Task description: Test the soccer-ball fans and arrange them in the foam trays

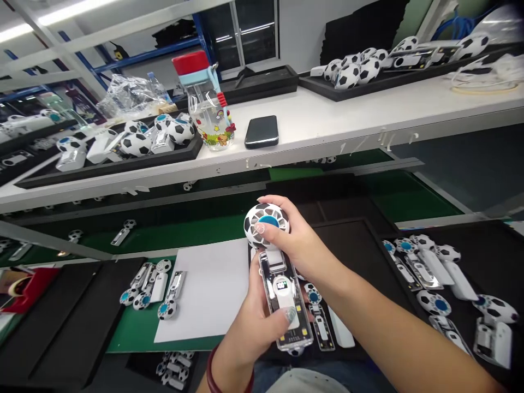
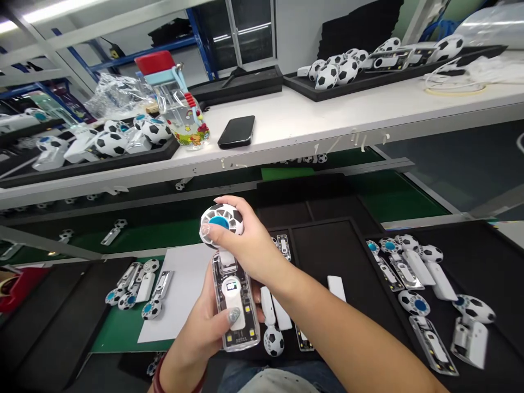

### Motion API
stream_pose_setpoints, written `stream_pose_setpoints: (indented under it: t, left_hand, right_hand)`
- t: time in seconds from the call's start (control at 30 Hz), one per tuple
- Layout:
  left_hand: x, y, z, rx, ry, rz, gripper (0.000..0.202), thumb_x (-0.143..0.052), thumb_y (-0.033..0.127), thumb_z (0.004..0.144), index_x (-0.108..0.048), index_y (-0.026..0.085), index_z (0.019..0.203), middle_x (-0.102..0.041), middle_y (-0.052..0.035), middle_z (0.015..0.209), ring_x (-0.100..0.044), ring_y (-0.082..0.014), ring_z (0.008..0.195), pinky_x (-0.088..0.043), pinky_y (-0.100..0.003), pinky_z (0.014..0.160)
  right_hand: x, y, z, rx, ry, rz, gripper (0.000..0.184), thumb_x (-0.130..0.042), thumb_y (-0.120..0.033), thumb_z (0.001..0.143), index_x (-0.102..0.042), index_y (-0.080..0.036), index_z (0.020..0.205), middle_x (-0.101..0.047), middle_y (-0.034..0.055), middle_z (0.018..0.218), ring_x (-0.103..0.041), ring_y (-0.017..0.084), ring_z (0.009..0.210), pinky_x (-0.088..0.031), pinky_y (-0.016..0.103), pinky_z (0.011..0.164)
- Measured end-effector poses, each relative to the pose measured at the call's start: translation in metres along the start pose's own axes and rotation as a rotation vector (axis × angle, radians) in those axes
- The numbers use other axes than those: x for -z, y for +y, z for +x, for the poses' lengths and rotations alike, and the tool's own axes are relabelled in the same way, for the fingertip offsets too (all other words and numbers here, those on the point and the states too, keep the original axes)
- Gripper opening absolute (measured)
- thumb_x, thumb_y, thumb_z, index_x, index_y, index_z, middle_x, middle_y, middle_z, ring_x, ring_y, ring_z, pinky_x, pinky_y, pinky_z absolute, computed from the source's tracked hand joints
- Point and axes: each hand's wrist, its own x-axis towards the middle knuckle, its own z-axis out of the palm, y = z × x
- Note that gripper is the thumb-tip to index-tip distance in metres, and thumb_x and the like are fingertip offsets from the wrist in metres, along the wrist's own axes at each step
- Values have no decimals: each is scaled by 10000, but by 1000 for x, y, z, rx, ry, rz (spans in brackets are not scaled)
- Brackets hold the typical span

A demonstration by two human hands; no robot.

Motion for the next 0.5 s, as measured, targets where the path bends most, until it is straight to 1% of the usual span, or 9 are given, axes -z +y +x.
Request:
stream_pose_setpoints:
  t: [0.07,0.13,0.2,0.27,0.3,0.33,0.37,0.43,0.5]
  left_hand:
    - [0,-1,-2,16,-30,18,806,-685,316,730,-96,307,1279,-598,-61,933,-653,-246,764,-523,-332,592]
    - [1,-1,-4,25,-58,33,770,-665,299,752,-100,303,1276,-592,-61,937,-647,-238,779,-519,-328,605]
    - [5,-1,-6,16,-81,23,755,-654,302,763,-106,299,1282,-593,-64,940,-641,-229,779,-512,-315,600]
    - [9,0,-7,-8,-100,7,754,-654,309,760,-118,288,1289,-599,-67,932,-637,-219,759,-504,-305,593]
    - [12,0,-8,-14,-111,1,749,-654,316,758,-128,284,1290,-599,-66,926,-635,-216,748,-500,-301,588]
    - [15,1,-8,-15,-120,3,741,-656,323,755,-143,280,1288,-598,-65,918,-633,-213,735,-495,-295,576]
    - [19,2,-8,-15,-122,10,730,-656,330,753,-159,275,1285,-596,-62,907,-631,-209,719,-490,-288,562]
    - [26,4,-9,-13,-125,21,710,-656,341,749,-186,261,1277,-590,-56,879,-626,-204,693,-479,-277,541]
    - [34,7,-11,-17,-132,13,726,-659,349,744,-177,251,1278,-587,-54,861,-622,-200,681,-473,-275,536]
  right_hand:
    - [1,-1,-3,-3,3,8,429,-702,-385,726,-505,-344,1105,-606,-36,873,-573,115,721,-478,255,680]
    - [3,-1,-6,-18,17,7,487,-711,-405,713,-476,-344,1135,-605,-34,886,-578,121,738,-478,265,703]
    - [4,1,-8,-60,4,22,633,-730,-416,694,-394,-364,1227,-607,-28,948,-590,135,810,-472,287,774]
    - [5,7,-10,-134,-44,102,798,-758,-407,665,-290,-371,1311,-604,-22,1015,-590,147,897,-449,307,858]
    - [5,12,-11,-182,-81,150,823,-766,-405,654,-289,-348,1323,-607,-12,1025,-587,155,927,-438,316,885]
    - [3,16,-12,-229,-118,190,799,-769,-410,647,-334,-311,1311,-612,4,1023,-584,168,946,-434,327,898]
    - [1,21,-12,-271,-147,222,734,-767,-417,642,-412,-268,1267,-618,25,1019,-584,184,954,-436,340,897]
    - [-5,30,-12,-334,-183,276,562,-766,-414,635,-565,-193,1111,-621,67,1031,-581,212,965,-450,359,877]
    - [-14,34,-11,-368,-182,315,453,-769,-388,627,-638,-158,994,-620,90,1057,-579,221,968,-458,358,860]
